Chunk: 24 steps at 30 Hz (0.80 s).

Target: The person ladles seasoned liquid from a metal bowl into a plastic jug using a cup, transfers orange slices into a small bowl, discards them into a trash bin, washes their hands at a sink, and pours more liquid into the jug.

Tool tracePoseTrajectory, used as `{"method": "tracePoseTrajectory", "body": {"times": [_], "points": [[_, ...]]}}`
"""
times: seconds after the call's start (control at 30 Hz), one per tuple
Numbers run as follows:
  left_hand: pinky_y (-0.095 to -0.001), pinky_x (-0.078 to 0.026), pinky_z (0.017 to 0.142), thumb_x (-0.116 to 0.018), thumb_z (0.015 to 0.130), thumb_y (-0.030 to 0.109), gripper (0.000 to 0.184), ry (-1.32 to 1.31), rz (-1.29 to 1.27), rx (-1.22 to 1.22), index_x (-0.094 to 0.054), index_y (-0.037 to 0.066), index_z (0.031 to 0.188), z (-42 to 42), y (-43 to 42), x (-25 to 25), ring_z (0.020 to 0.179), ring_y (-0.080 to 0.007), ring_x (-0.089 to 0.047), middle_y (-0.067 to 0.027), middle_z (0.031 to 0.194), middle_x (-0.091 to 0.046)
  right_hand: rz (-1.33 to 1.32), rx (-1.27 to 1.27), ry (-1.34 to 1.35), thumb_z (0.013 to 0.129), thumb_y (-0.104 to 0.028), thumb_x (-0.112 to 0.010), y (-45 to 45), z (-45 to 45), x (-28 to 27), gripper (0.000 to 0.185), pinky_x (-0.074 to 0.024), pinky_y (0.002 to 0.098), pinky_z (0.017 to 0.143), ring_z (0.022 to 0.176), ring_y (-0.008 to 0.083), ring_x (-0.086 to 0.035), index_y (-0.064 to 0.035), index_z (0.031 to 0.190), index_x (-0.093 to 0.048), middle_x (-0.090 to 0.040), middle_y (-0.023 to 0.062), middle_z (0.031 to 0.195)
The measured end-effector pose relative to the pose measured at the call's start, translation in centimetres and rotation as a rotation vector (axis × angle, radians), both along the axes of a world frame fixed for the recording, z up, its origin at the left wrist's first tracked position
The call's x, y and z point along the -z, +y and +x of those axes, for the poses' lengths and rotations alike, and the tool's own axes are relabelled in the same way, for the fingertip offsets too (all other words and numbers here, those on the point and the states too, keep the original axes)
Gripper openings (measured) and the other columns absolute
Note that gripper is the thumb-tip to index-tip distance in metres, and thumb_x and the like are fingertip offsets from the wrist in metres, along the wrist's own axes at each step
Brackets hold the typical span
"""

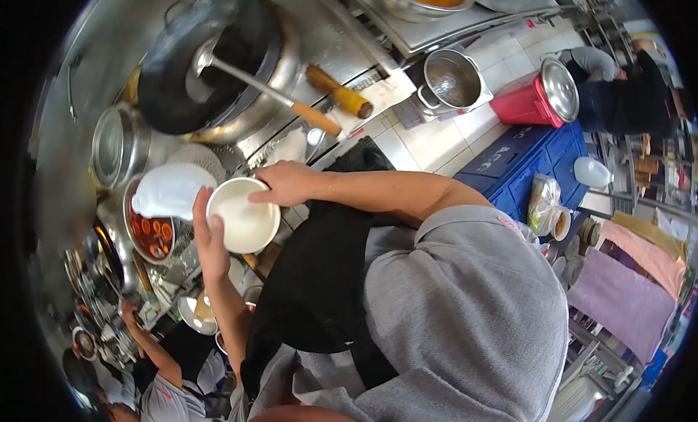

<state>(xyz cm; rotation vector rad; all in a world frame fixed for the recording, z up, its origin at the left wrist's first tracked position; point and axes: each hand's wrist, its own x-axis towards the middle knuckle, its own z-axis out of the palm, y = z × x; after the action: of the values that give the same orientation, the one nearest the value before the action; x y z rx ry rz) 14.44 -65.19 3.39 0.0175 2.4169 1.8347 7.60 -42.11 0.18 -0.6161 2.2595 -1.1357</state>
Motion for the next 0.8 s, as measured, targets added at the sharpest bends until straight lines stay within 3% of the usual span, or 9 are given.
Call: {"method": "tracePoseTrajectory", "body": {"times": [0.1, 0.13, 0.3, 0.43, 0.53, 0.6, 0.7, 0.73, 0.8], "points": [[-0.0397, -0.030, 0.112, -0.050, 0.097, 0.050, 0.076, 0.006, 0.238, 0.066, -0.028, -0.004, 0.146, -1.2, 2.6, -1.9, 0.136, -0.0288, -0.038, -0.0191, 0.149, -0.035, -0.145, -0.013, 0.003, 0.085, -0.054, -0.060, 3.9, -1.3, -1.1, 0.054, -0.0497, 0.0481, 0.078, 0.087, 0.0403, -0.065, -0.0015, 0.098, -0.061, -0.068, 0.0199, 0.090], [-0.0420, -0.026, 0.114, -0.045, 0.096, 0.059, 0.084, 0.069, 0.155, 0.065, -0.030, -0.008, 0.144, -1.8, 3.6, -2.2, 0.138, -0.0313, -0.035, -0.0213, 0.150, -0.035, -0.198, 0.006, 0.047, 0.086, -0.050, -0.060, 5.6, -1.7, -1.4, 0.051, -0.0495, 0.0467, 0.077, 0.086, 0.0394, -0.065, -0.0008, 0.099, -0.060, -0.068, 0.0197, 0.089], [-0.0482, -0.026, 0.116, -0.054, 0.093, 0.057, 0.079, 0.108, 0.337, 0.132, -0.034, -0.001, 0.142, -5.1, 12.6, -3.8, 0.142, -0.0323, -0.030, -0.0207, 0.154, -0.029, -0.229, 0.162, 0.131, 0.089, -0.044, -0.057, 17.1, -2.7, -1.1, 0.045, -0.0490, 0.0472, 0.079, 0.088, 0.0398, -0.064, -0.0005, 0.101, -0.061, -0.067, 0.0213, 0.091], [-0.0509, -0.031, 0.110, -0.045, 0.100, 0.047, 0.057, 0.014, 0.284, 0.187, -0.042, 0.004, 0.137, -8.5, 20.2, -3.9, 0.142, -0.0347, -0.030, -0.0215, 0.155, -0.028, -0.149, 0.428, 0.056, 0.092, -0.036, -0.051, 28.5, -1.3, 1.2, 0.041, -0.0485, 0.0481, 0.085, 0.095, 0.0409, -0.062, 0.0002, 0.103, -0.066, -0.067, 0.0233, 0.099], [-0.0462, -0.032, 0.110, -0.041, 0.103, 0.044, 0.052, 0.013, 0.229, 0.205, -0.045, 0.003, 0.135, -12.2, 23.9, -3.8, 0.135, -0.0340, -0.042, -0.0234, 0.143, -0.045, -0.125, 0.635, -0.059, 0.091, -0.034, -0.052, 36.3, 0.8, 5.0, 0.039, -0.0499, 0.0482, 0.081, 0.091, 0.0414, -0.064, 0.0000, 0.101, -0.067, -0.068, 0.0225, 0.095], [-0.0442, -0.033, 0.109, -0.037, 0.105, 0.032, 0.044, 0.038, 0.054, 0.386, -0.045, 0.001, 0.134, -14.7, 25.4, -3.8, 0.120, -0.0332, -0.056, -0.0225, 0.122, -0.062, -0.031, 0.756, -0.031, 0.090, -0.035, -0.053, 40.7, 2.4, 9.1, 0.038, -0.0503, 0.0485, 0.080, 0.088, 0.0409, -0.065, -0.0012, 0.101, -0.068, -0.068, 0.0234, 0.091], [-0.0409, -0.033, 0.109, -0.034, 0.103, 0.021, 0.038, 0.028, -0.207, 0.386, -0.046, 0.000, 0.133, -15.7, 31.1, -5.9, 0.107, -0.0304, -0.063, -0.0195, 0.102, -0.069, 0.027, 0.914, -0.066, 0.090, -0.035, -0.052, 45.5, 4.7, 9.8, 0.039, -0.0517, 0.0468, 0.078, 0.082, 0.0389, -0.067, -0.0004, 0.101, -0.068, -0.069, 0.0219, 0.084], [-0.0399, -0.032, 0.111, -0.033, 0.096, 0.005, 0.042, 0.024, -0.312, 0.385, -0.041, 0.001, 0.137, -15.9, 32.5, -6.3, 0.113, -0.0282, -0.059, -0.0199, 0.115, -0.064, 0.013, 0.953, -0.143, 0.091, -0.035, -0.053, 46.7, 5.2, 10.1, 0.040, -0.0530, 0.0445, 0.075, 0.075, 0.0350, -0.068, 0.0003, 0.101, -0.068, -0.069, 0.0199, 0.079], [-0.0391, -0.031, 0.111, -0.033, 0.091, 0.000, 0.049, 0.046, -0.204, 0.406, -0.037, 0.002, 0.140, -16.3, 33.9, -4.6, 0.117, -0.0275, -0.055, -0.0198, 0.123, -0.059, -0.001, 1.005, -0.204, 0.091, -0.035, -0.053, 48.3, 5.3, 10.5, 0.040, -0.0543, 0.0421, 0.071, 0.069, 0.0311, -0.070, 0.0011, 0.101, -0.068, -0.069, 0.0179, 0.075]]}}
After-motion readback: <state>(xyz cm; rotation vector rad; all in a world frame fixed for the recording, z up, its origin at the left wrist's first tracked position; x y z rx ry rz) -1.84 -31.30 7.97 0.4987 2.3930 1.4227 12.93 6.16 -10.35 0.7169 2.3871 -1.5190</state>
